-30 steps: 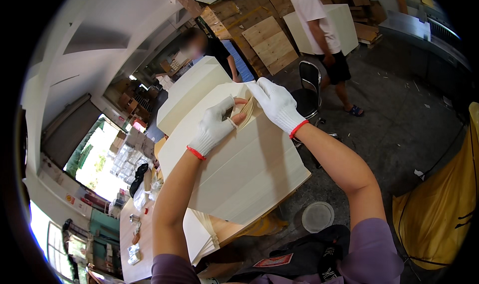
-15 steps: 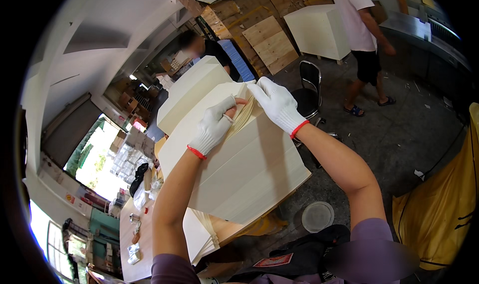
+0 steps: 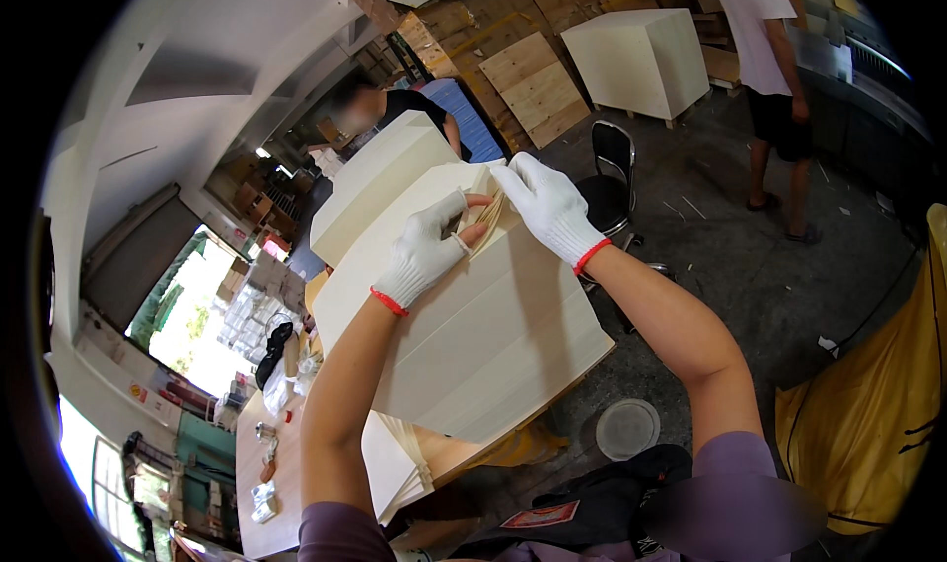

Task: The person repeatedly picks up small stacks of white paper sheets from a table and places them onto a larger stack. The person wears white gloves and handles the paper with both hands, aligning the edges before stacking. The process is repetitive and continues throughout the clip.

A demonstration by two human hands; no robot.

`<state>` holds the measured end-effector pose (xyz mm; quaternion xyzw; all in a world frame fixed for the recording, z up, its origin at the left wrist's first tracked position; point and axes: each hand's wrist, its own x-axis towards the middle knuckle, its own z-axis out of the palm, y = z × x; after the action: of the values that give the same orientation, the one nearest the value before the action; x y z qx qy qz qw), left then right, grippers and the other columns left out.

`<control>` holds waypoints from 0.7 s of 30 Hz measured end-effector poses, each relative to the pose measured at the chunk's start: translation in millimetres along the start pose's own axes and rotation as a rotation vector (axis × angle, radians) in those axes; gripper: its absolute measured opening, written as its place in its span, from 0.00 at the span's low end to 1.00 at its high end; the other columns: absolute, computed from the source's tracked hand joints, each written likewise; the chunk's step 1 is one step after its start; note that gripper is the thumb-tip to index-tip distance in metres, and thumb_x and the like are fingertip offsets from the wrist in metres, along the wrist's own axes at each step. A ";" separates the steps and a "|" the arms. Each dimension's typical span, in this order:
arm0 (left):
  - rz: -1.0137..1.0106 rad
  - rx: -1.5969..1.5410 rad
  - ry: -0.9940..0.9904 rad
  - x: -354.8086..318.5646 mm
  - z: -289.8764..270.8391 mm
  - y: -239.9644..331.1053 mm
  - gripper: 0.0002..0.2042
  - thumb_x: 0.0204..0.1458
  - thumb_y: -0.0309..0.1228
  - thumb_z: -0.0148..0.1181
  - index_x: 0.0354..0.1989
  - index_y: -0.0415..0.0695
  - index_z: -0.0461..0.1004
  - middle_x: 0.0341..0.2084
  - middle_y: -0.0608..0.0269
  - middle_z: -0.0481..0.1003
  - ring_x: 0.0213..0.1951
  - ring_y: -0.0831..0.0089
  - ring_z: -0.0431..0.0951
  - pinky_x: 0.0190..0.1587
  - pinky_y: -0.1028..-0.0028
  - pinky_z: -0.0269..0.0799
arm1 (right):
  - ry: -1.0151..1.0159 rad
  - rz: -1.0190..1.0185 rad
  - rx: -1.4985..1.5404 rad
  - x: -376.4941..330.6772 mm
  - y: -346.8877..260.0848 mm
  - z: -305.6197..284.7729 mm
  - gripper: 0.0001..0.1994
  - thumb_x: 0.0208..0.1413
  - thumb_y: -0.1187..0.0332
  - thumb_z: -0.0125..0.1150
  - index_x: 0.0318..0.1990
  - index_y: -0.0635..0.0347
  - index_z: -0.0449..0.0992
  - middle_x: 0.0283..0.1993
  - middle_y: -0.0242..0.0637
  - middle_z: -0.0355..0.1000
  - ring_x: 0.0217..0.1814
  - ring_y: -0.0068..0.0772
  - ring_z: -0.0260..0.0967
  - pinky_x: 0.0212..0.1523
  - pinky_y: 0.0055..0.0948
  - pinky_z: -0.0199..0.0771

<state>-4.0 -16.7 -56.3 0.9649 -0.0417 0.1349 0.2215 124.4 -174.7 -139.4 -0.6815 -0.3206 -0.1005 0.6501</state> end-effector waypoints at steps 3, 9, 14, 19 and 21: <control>-0.009 0.030 -0.008 0.6 0.2 3.6 0.20 0.60 0.33 0.68 0.62 0.52 0.80 0.34 0.59 0.80 0.37 0.70 0.78 0.47 0.68 0.75 | -0.007 0.017 -0.014 0.3 1.0 -2.0 0.26 0.74 0.42 0.51 0.39 0.60 0.73 0.31 0.45 0.71 0.34 0.47 0.71 0.41 0.40 0.71; 0.168 0.185 0.124 -14.4 7.3 0.2 0.25 0.53 0.27 0.64 0.63 0.54 0.80 0.43 0.52 0.83 0.43 0.56 0.85 0.49 0.62 0.79 | 0.038 0.055 -0.019 -1.7 -11.6 -23.4 0.26 0.71 0.40 0.55 0.43 0.58 0.78 0.33 0.40 0.77 0.38 0.39 0.78 0.45 0.37 0.74; 0.075 0.304 0.143 -14.5 8.1 5.3 0.22 0.53 0.31 0.64 0.60 0.56 0.80 0.45 0.54 0.84 0.46 0.51 0.85 0.49 0.58 0.80 | -0.010 0.096 -0.273 -3.5 11.9 -47.4 0.29 0.69 0.38 0.54 0.41 0.59 0.79 0.35 0.43 0.80 0.40 0.42 0.80 0.45 0.40 0.75; 0.012 0.312 0.116 -17.9 4.6 14.6 0.16 0.54 0.36 0.65 0.52 0.54 0.82 0.47 0.58 0.83 0.47 0.49 0.84 0.49 0.56 0.79 | -0.284 0.052 -0.585 -12.6 -18.4 -38.3 0.31 0.66 0.33 0.51 0.34 0.56 0.77 0.32 0.44 0.78 0.39 0.51 0.79 0.40 0.45 0.72; 0.019 0.311 0.096 -13.6 3.8 16.5 0.15 0.55 0.36 0.64 0.51 0.53 0.82 0.47 0.57 0.83 0.46 0.49 0.84 0.48 0.55 0.79 | -0.261 -0.054 -0.612 -8.9 -9.1 -40.8 0.31 0.65 0.34 0.52 0.33 0.56 0.77 0.31 0.43 0.77 0.38 0.51 0.78 0.39 0.45 0.72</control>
<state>-18.5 -33.0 -56.5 0.9796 -0.0188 0.1876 0.0699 123.8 -216.6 -131.5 -0.8434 -0.3741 -0.1213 0.3660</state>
